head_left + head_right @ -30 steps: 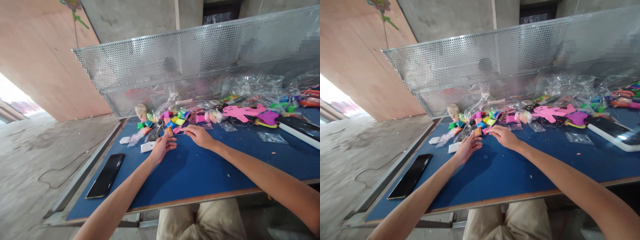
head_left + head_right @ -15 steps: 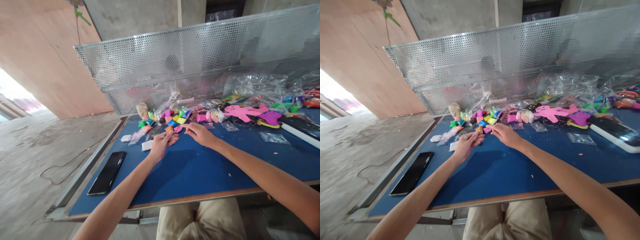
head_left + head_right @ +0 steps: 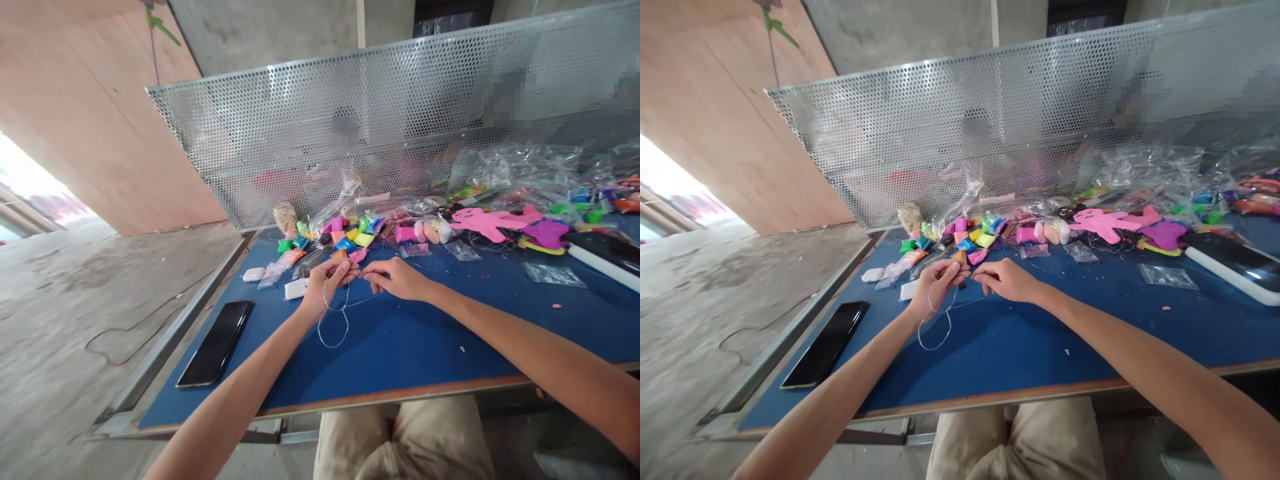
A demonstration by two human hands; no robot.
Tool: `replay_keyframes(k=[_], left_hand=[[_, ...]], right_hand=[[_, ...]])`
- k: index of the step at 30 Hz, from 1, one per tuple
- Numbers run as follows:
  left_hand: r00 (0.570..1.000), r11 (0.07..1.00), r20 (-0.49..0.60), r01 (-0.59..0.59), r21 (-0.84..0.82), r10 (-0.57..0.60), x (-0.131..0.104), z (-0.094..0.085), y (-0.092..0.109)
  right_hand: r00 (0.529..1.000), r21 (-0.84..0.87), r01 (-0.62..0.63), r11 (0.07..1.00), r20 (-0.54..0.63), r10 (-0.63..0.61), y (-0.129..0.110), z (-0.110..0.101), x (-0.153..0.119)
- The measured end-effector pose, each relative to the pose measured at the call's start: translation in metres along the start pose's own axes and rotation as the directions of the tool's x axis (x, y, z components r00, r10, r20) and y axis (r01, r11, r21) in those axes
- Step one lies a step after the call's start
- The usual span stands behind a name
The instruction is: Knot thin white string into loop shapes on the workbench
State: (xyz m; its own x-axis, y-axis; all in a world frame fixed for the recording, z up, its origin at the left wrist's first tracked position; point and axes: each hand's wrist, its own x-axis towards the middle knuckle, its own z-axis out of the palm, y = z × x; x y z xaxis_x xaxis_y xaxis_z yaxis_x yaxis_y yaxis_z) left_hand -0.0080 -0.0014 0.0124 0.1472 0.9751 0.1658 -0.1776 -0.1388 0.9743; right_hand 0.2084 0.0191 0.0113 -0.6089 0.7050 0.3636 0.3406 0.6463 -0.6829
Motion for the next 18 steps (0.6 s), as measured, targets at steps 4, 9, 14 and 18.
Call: replay_keyframes(k=[4, 9, 14, 18], left_hand=[[0.999, 0.985, 0.043, 0.005, -0.174, 0.002, -0.001, -0.001, 0.004], [0.959, 0.942, 0.097, 0.280, -0.186, -0.266, -0.001, -0.004, 0.008], [0.926, 0.902, 0.200, 0.363, -0.236, -0.320, -0.002, -0.007, 0.014], [0.924, 0.940, 0.228, 0.332, -0.081, -0.307, -0.006, -0.002, 0.011]], right_hand=[[0.990, 0.112, -0.032, 0.993, -0.136, 0.047, 0.005, 0.000, 0.002], [0.879, -0.058, -0.022, 0.998, -0.476, -0.008, 0.011, -0.012, 0.002], [0.792, -0.377, 0.054, 0.925, -0.549, -0.269, 0.018, -0.029, -0.001], [0.799, -0.418, 0.134, 0.899, -0.491, -0.347, 0.016, -0.031, -0.002]])
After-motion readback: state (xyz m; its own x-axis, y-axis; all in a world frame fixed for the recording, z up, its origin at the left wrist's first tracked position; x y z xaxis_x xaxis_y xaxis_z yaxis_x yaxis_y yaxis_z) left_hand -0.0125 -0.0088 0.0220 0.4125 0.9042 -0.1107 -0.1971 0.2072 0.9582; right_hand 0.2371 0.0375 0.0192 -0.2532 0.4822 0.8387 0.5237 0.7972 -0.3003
